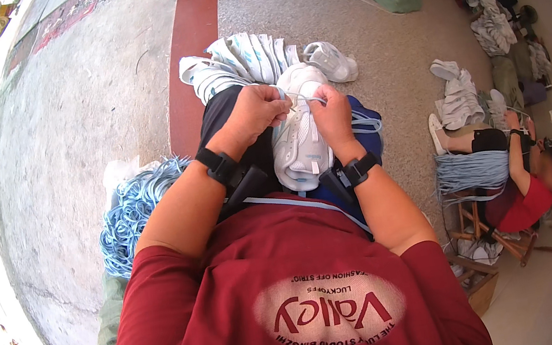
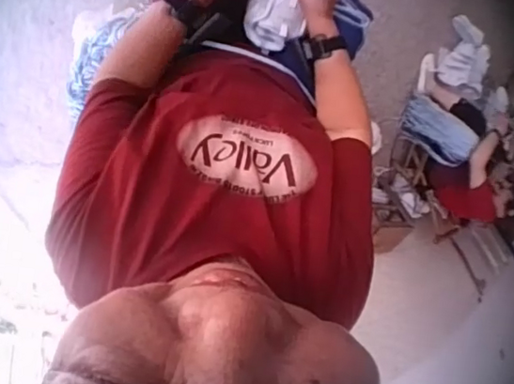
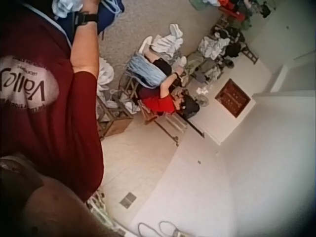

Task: The recorder is threading laces into a white sneaker while several other people in the same room perform similar assembly tasks.

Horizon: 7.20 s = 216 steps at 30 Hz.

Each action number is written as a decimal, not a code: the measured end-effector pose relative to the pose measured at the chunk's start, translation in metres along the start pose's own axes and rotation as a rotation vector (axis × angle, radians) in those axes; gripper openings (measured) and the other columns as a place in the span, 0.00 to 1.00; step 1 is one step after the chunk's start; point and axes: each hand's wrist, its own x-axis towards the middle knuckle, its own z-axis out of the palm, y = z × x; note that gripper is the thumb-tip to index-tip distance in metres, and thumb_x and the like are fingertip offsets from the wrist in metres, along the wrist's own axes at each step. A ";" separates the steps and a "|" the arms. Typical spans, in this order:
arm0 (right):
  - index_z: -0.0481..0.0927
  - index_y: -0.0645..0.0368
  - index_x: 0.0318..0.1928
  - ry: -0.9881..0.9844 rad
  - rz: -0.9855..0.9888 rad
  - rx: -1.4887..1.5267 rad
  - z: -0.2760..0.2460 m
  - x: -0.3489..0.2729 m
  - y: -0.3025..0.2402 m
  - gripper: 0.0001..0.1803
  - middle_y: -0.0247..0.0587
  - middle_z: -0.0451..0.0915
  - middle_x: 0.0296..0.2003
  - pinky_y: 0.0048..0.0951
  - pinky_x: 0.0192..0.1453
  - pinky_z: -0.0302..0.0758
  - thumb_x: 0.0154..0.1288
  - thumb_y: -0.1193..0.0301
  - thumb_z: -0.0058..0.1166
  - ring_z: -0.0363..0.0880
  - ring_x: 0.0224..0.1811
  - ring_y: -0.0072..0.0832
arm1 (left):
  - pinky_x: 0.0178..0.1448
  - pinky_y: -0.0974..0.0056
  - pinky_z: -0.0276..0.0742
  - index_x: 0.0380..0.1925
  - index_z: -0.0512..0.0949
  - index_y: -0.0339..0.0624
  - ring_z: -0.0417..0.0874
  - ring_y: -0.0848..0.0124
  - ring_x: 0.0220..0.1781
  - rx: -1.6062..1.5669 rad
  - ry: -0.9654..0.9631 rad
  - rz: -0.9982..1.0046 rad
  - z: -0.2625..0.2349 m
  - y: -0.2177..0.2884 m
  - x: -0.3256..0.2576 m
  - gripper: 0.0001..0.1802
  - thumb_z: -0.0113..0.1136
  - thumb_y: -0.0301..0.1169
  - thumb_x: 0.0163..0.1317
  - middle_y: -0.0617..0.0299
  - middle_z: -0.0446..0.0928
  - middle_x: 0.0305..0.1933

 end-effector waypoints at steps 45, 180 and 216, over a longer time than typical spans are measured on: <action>0.79 0.58 0.27 -0.104 -0.124 -0.008 0.004 -0.009 -0.003 0.06 0.49 0.80 0.26 0.44 0.36 0.74 0.48 0.71 0.51 0.80 0.32 0.45 | 0.32 0.58 0.74 0.21 0.78 0.32 0.80 0.54 0.25 1.095 -0.104 0.408 0.017 -0.004 0.031 0.07 0.58 0.25 0.42 0.45 0.77 0.22; 0.70 0.62 0.26 0.046 -0.811 1.309 -0.338 0.003 -0.235 0.12 0.28 0.62 0.18 0.20 0.23 0.54 0.66 0.70 0.45 0.55 0.16 0.15 | 0.48 0.52 0.73 0.32 0.74 0.33 0.78 0.49 0.42 1.199 0.336 0.356 0.056 -0.019 -0.011 0.13 0.50 0.31 0.50 0.42 0.76 0.38; 0.71 0.63 0.28 -0.019 -0.822 0.984 -0.349 0.014 -0.206 0.13 0.29 0.64 0.17 0.19 0.19 0.53 0.68 0.67 0.44 0.55 0.13 0.15 | 0.42 0.55 0.75 0.27 0.81 0.40 0.81 0.52 0.36 0.881 0.330 0.151 0.027 -0.010 0.022 0.12 0.56 0.34 0.45 0.46 0.79 0.28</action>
